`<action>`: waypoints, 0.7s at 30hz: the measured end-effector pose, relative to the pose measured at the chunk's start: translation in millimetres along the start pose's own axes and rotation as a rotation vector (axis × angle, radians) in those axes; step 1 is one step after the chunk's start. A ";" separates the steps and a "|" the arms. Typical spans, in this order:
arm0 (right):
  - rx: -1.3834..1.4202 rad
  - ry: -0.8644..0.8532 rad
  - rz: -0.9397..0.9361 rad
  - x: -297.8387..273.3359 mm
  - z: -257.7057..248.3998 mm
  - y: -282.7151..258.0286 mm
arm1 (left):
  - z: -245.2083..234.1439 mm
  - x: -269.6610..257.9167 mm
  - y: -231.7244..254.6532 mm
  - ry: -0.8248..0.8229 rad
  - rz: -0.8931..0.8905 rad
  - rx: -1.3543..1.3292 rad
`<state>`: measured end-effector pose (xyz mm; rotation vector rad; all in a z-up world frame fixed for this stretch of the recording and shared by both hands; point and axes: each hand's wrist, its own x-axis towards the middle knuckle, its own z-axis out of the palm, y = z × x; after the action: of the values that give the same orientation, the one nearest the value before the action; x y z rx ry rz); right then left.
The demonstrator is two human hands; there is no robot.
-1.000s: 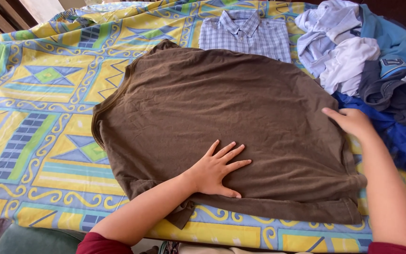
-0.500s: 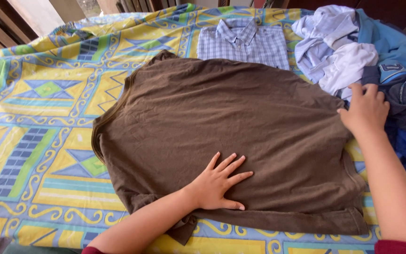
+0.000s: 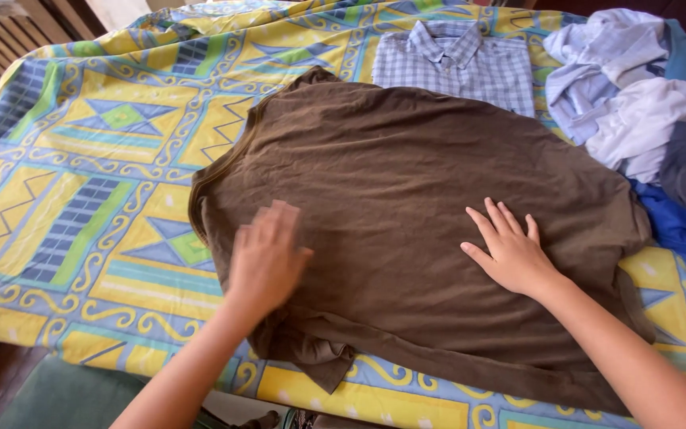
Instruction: The recorder is folding a brown t-shirt on a table.
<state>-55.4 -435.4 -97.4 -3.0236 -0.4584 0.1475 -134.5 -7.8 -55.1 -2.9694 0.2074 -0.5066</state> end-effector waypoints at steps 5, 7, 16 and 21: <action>0.051 0.082 -0.201 -0.3 -32.3 -67.9 | 75.8 -28.5 -106.6 -0.130 -0.478 0.269; 0.068 0.120 -0.299 6.0 -30.2 -88.4 | 81.6 -35.0 -119.9 -0.152 -0.541 0.269; 0.168 -0.057 -0.685 -17.8 -27.6 -155.5 | 38.8 -15.0 -104.3 -0.399 -0.653 -0.700; 0.142 -0.143 -0.815 -29.3 -23.5 -153.0 | 6.3 -24.2 -99.6 -0.188 -0.918 -1.385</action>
<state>-125.3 -300.0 -57.3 -2.4522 -1.5439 0.3133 -143.6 94.4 -54.5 -4.2420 -1.4742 -0.0748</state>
